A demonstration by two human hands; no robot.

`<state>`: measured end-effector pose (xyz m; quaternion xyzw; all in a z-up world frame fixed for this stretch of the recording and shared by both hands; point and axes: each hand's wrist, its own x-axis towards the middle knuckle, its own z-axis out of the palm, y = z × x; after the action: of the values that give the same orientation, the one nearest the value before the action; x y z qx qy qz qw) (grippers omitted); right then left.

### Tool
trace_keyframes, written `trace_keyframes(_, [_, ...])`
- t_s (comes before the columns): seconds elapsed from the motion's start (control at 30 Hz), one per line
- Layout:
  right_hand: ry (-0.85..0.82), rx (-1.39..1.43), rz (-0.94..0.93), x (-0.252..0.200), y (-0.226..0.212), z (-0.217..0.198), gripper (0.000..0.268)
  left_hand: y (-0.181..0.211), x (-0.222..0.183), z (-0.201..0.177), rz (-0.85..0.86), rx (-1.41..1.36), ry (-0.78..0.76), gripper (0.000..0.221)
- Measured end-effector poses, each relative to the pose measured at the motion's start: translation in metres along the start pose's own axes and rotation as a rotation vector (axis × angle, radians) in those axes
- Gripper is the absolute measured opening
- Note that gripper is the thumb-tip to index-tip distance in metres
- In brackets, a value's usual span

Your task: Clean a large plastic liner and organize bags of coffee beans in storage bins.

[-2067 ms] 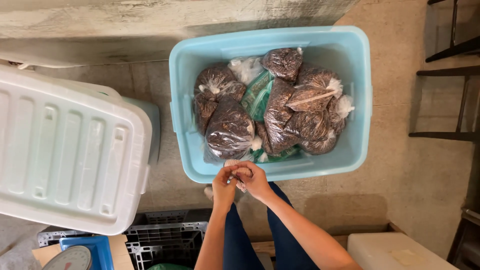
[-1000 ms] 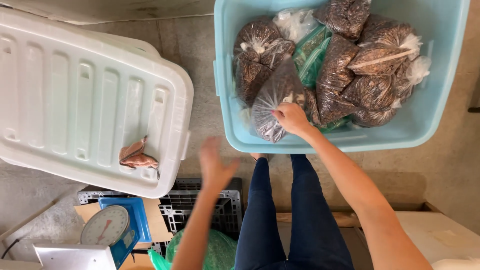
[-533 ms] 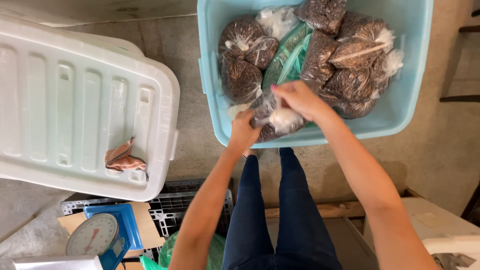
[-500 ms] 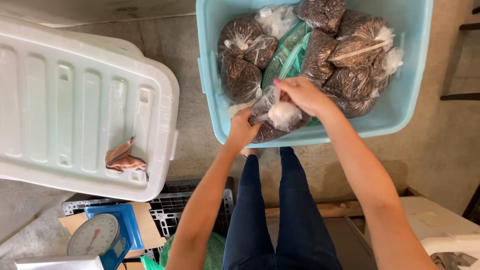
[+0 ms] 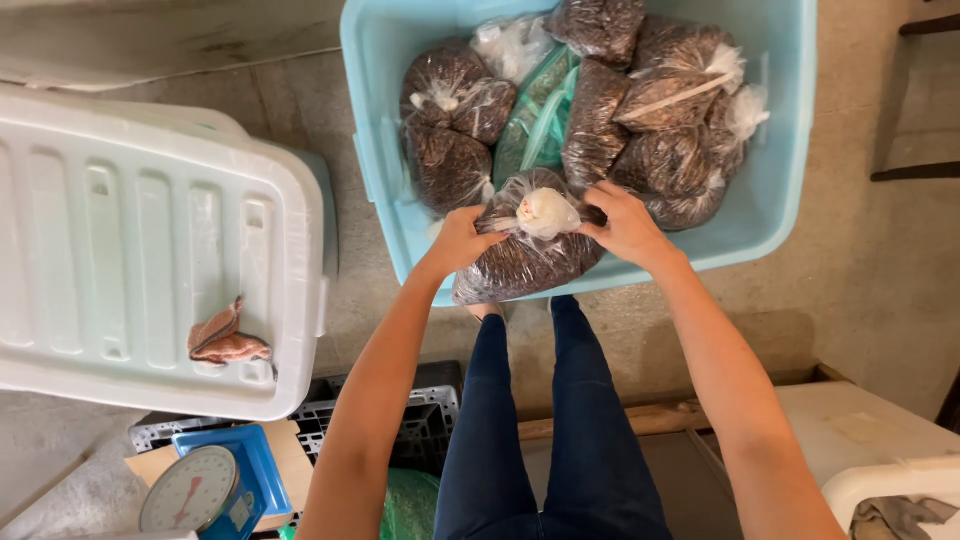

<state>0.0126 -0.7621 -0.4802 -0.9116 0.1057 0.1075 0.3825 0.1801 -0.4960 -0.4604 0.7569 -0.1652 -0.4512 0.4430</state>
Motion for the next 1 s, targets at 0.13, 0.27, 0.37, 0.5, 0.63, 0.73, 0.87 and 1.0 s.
trace_keyframes(0.13, [0.088, -0.080, -0.018, -0.018, 0.013, -0.037, 0.029, 0.016, 0.030, 0.028, 0.009, -0.040, -0.022, 0.041])
trace_keyframes(0.27, [0.060, -0.126, 0.171, -0.032, 0.035, -0.085, 0.026, 0.050, 0.070, 0.057, -0.015, -0.045, -0.059, 0.060])
trace_keyframes(0.37, [0.153, -0.155, 0.223, -0.032, 0.074, -0.106, 0.038, 0.053, 0.114, 0.089, -0.013, -0.015, 0.020, 0.065])
trace_keyframes(0.5, [0.268, 0.086, 0.335, -0.022, 0.105, -0.124, 0.057, 0.058, 0.159, 0.128, -0.112, 0.312, 0.196, 0.059])
trace_keyframes(0.63, [0.356, 0.323, 0.339, -0.040, 0.171, -0.094, 0.091, 0.025, 0.166, 0.170, -0.133, 0.483, 0.014, 0.056])
trace_keyframes(0.73, [0.486, 0.212, 0.391, -0.067, 0.179, -0.074, 0.107, 0.030, 0.151, 0.185, -0.099, 0.462, 0.064, 0.047])
trace_keyframes(0.87, [0.488, 0.449, 0.446, -0.084, 0.179, -0.044, 0.106, 0.068, 0.142, 0.209, 0.017, 0.507, 0.349, 0.040])
trace_keyframes(1.0, [0.480, 0.444, 0.490, -0.080, 0.199, -0.012, 0.102, 0.098, 0.137, 0.248, -0.054, 0.464, 0.455, 0.062])
